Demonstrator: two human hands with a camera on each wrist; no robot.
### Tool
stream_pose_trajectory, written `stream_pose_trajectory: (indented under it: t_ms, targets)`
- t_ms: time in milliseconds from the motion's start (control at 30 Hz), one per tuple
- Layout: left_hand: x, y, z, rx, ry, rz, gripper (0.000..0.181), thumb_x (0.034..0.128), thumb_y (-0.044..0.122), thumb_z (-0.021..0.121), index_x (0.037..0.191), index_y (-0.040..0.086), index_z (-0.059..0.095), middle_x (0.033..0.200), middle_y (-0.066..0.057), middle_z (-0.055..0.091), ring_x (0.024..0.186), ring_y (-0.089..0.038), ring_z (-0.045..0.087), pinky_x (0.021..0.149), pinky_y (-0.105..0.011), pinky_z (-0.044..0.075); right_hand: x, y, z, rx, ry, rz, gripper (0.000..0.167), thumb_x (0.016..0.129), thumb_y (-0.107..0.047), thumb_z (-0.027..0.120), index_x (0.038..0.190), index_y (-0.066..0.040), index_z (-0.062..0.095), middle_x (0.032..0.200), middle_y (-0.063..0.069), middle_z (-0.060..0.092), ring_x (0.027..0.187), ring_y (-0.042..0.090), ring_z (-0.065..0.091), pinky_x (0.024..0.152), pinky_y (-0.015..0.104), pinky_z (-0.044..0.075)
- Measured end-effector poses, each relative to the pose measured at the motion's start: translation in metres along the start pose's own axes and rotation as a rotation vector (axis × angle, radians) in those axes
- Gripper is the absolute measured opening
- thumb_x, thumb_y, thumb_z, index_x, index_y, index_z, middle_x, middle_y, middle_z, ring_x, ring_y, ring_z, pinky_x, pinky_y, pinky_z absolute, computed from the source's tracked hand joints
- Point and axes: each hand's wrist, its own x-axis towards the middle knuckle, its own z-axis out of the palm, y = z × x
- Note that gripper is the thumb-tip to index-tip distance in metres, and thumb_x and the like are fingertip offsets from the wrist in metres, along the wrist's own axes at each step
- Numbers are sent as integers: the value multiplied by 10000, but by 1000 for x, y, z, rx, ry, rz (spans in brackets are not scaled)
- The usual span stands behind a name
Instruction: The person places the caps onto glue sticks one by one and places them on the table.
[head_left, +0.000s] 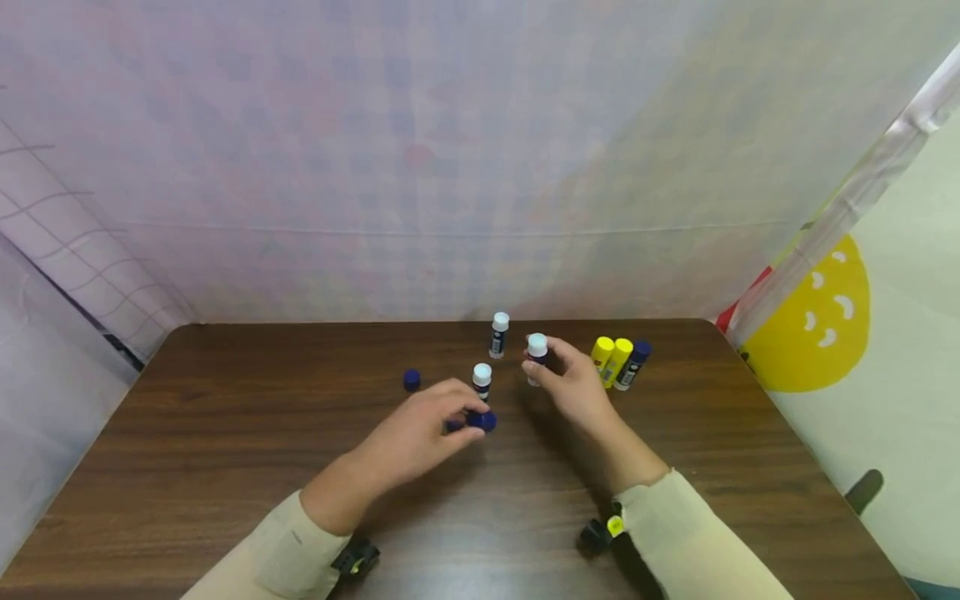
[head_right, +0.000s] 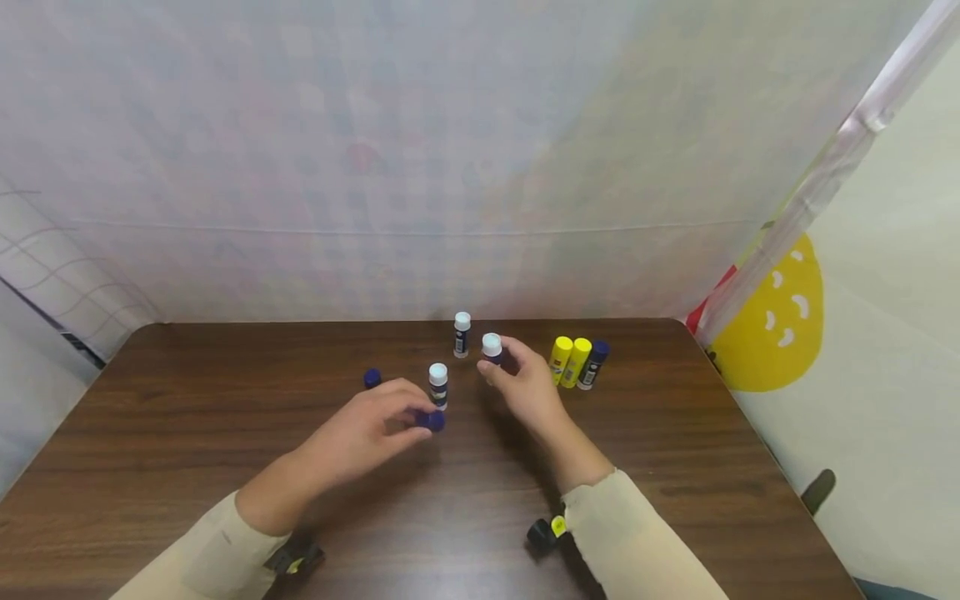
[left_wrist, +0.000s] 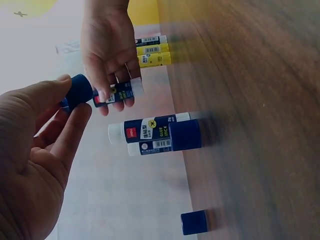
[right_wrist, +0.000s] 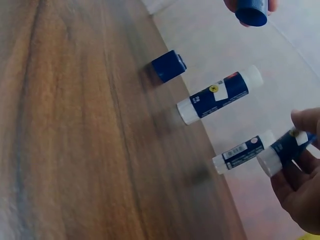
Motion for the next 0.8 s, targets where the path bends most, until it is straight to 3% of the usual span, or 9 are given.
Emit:
stream_pose_trajectory:
  t_ms: [333, 500, 633, 800]
  targets:
    - [-1, -1, -4, -30, 114, 57, 308, 918, 98, 795, 1212, 52, 714, 1231, -63, 684, 1046, -194, 734, 917, -278, 629, -5, -15, -5, -26, -83, -154, 308, 983, -164, 738, 1266, -58, 680, 1187, 217, 732, 1057, 259, 702, 874, 236, 595]
    - [-1, 0, -5, -24, 196, 79, 286, 914, 96, 800, 1186, 61, 720, 1232, -55, 675, 1071, -199, 724, 923, -210, 609, -11, -25, -7, 5, -135, -204, 349, 956, -119, 761, 1284, -53, 663, 1161, 231, 732, 1000, 280, 709, 795, 239, 613]
    - [-1, 1, -5, -58, 264, 86, 269, 910, 76, 800, 1167, 44, 725, 1211, -60, 670, 1134, -217, 702, 947, -247, 612, -14, -30, -7, 7, -154, -224, 349, 944, -115, 773, 1266, -45, 656, 1140, 226, 732, 976, 293, 706, 778, 254, 614]
    - [-1, 0, -6, -19, 389, 159, 277, 879, 65, 831, 1140, 45, 739, 1172, -59, 696, 1097, -204, 701, 899, -291, 638, -19, -37, -7, -15, -165, -226, 315, 933, -130, 787, 1225, -88, 677, 1107, 142, 739, 940, 297, 697, 763, 272, 624]
